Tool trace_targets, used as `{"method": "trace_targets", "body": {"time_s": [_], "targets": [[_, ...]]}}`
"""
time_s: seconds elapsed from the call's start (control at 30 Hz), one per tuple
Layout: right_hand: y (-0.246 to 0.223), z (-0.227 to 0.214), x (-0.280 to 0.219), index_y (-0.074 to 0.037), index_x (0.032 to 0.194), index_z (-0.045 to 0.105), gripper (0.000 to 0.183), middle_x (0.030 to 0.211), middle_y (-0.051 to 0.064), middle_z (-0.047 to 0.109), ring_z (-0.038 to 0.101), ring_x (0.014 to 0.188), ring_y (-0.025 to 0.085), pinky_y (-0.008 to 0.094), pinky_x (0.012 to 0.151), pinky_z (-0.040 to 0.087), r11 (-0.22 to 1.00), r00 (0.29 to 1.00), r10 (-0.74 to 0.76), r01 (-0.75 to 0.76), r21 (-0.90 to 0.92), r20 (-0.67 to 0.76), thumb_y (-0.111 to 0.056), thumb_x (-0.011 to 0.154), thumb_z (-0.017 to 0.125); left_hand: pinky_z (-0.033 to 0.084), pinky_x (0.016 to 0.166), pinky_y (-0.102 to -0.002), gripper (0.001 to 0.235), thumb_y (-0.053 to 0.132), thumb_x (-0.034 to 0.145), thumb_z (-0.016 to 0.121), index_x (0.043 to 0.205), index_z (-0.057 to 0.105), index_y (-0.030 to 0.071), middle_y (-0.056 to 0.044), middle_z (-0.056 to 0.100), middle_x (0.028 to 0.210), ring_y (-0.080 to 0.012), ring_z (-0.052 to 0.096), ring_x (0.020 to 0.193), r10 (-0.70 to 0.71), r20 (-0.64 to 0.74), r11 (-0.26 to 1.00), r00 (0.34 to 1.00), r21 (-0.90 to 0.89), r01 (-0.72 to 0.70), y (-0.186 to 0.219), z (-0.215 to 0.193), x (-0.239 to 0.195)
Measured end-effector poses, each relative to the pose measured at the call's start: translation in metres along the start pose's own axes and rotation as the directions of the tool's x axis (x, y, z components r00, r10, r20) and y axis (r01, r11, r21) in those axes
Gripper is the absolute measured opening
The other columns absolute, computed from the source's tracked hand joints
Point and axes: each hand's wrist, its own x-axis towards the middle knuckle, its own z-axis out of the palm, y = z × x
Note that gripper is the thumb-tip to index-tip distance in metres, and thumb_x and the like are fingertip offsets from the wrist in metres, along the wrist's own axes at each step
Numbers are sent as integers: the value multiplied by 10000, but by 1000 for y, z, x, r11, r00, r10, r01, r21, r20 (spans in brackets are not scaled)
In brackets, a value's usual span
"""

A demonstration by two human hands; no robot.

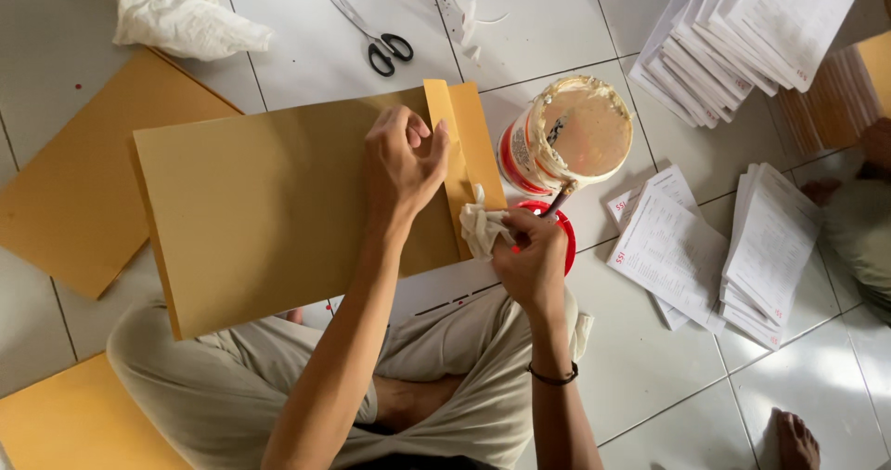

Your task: The person sits on the floor and applies glue to the edge of a brown paper sheet using a brush. They then fold the glued edge over and wipe it with a cloth. This process is repeated for another sheet.

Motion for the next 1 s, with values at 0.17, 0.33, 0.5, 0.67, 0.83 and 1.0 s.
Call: {"method": "trace_targets", "body": {"time_s": [0.17, 0.33, 0.5, 0.67, 0.83, 1.0], "targets": [[22, 7, -3, -99, 793, 753, 72, 635, -71, 513, 447, 630, 43, 196, 538, 416, 971, 988, 152, -154, 183, 24, -37, 802, 717, 531, 559, -407, 296, 291, 884, 717, 738, 562, 86, -94, 539, 693, -308, 665, 630, -78, 46, 990, 996, 122, 72, 3, 5, -4], [-23, -1, -3, -48, 823, 753, 60, 735, 48, 658, 523, 765, 74, 235, 657, 513, 983, 996, 87, -84, 164, -10, 4, 808, 726, 544, 585, -403, 286, 294, 879, 708, 696, 573, 120, -51, 549, 671, -279, 670, 629, -89, 120, 987, 989, 146, 71, 4, 3, -3], [-30, 4, 8, -49, 846, 782, 85, 793, 104, 721, 592, 762, 100, 272, 709, 571, 988, 999, 50, -49, 147, -9, 25, 819, 750, 539, 580, -403, 255, 237, 902, 667, 698, 565, 124, -46, 539, 677, -278, 657, 619, -114, 137, 981, 984, 174, 90, 2, 5, -3], [-11, 24, 60, -49, 769, 713, 11, 603, 105, 523, 507, 657, 135, 304, 615, 456, 998, 998, -66, 66, -14, -9, -54, 766, 704, 539, 586, -412, 217, 163, 909, 652, 716, 581, 94, -61, 528, 681, -312, 668, 640, -51, 170, 989, 984, 143, 26, 1, 4, -1], [-1, 45, 104, -121, 729, 757, 65, 509, 47, 431, 466, 537, 130, 312, 553, 440, 995, 996, -83, 81, -58, -35, -124, 773, 709, 521, 569, -429, 210, 168, 875, 687, 711, 582, 89, -65, 503, 673, -328, 653, 630, -32, 171, 988, 985, 157, 5, 1, 3, 1], [-19, 16, 52, -115, 750, 783, 99, 494, 66, 468, 495, 541, 123, 299, 551, 437, 998, 999, -7, 9, -60, 41, -131, 749, 685, 515, 570, -433, 230, 143, 892, 657, 697, 553, 81, -65, 491, 671, -326, 632, 604, -3, 161, 989, 987, 149, -21, -4, 5, 1]]}}
